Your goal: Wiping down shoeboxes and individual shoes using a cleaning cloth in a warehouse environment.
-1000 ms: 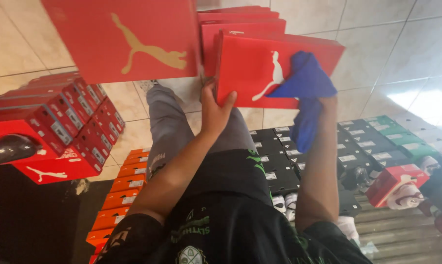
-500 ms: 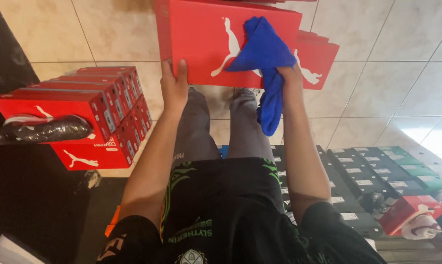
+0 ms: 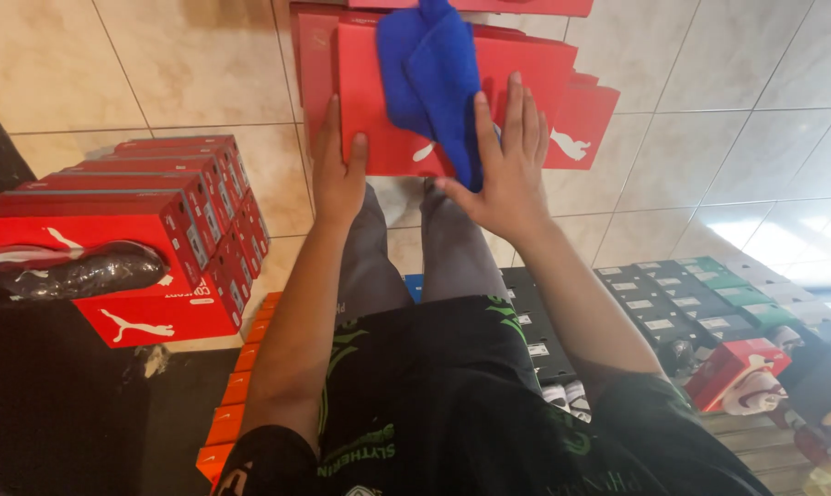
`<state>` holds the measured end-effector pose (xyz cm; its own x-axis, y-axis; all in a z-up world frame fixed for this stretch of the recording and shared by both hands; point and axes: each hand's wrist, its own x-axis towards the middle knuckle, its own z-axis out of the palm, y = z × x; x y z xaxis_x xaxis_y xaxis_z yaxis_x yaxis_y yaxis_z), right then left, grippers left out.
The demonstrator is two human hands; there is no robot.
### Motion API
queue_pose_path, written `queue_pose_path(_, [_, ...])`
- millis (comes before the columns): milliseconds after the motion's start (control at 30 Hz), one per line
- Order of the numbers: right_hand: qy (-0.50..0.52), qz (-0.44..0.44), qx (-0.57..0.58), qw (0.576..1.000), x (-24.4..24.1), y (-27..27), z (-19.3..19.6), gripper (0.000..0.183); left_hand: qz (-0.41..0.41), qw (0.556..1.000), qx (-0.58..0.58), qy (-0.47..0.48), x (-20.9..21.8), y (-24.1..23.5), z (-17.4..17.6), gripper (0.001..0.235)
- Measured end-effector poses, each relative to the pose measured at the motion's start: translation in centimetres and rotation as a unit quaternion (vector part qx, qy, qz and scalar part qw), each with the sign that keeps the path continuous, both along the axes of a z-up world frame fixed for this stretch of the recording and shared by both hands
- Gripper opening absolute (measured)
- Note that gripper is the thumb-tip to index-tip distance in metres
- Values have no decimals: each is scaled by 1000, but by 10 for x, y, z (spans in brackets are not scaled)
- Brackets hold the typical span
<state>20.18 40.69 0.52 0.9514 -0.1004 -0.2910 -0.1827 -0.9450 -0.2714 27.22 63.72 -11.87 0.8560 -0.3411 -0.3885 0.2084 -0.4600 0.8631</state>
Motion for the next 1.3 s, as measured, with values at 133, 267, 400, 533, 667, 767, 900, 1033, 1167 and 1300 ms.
queue_pose_path(133, [-96,30,77,992,20,3,-37,61,7,1000,-9,-24,-7,0,-12,59])
queue_pose_path(267, [-65,182,39,980,43,22,-57,62,32,993,-38,-106,-11,-2,-26,53])
queue_pose_path(400, [-44,207,28,977,20,7,-48,50,37,991,-57,-118,-14,2,-33,50])
queue_pose_path(533, [-35,83,-54,994,-25,-54,-73,54,40,995,-66,-69,-5,-7,-4,56])
queue_pose_path(667, [-48,-43,-47,997,-13,-31,-86,67,40,996,-31,-70,-8,-7,-3,57])
queue_pose_path(767, [-46,11,-50,998,25,39,-108,77,65,995,-21,-70,-18,-3,-30,53])
queue_pose_path(900, [-27,60,22,998,40,106,-80,58,39,995,-54,-76,-12,1,-25,54])
queue_pose_path(1033, [-47,67,-27,996,3,44,-106,87,46,994,-31,-92,-16,-1,-33,51])
queue_pose_path(1167, [-104,-30,-29,994,-22,-32,-70,54,52,996,-20,-71,-10,-7,-13,54])
queue_pose_path(1300, [-142,-121,-50,981,-16,-19,-77,55,35,997,-35,-64,-7,-7,-5,57])
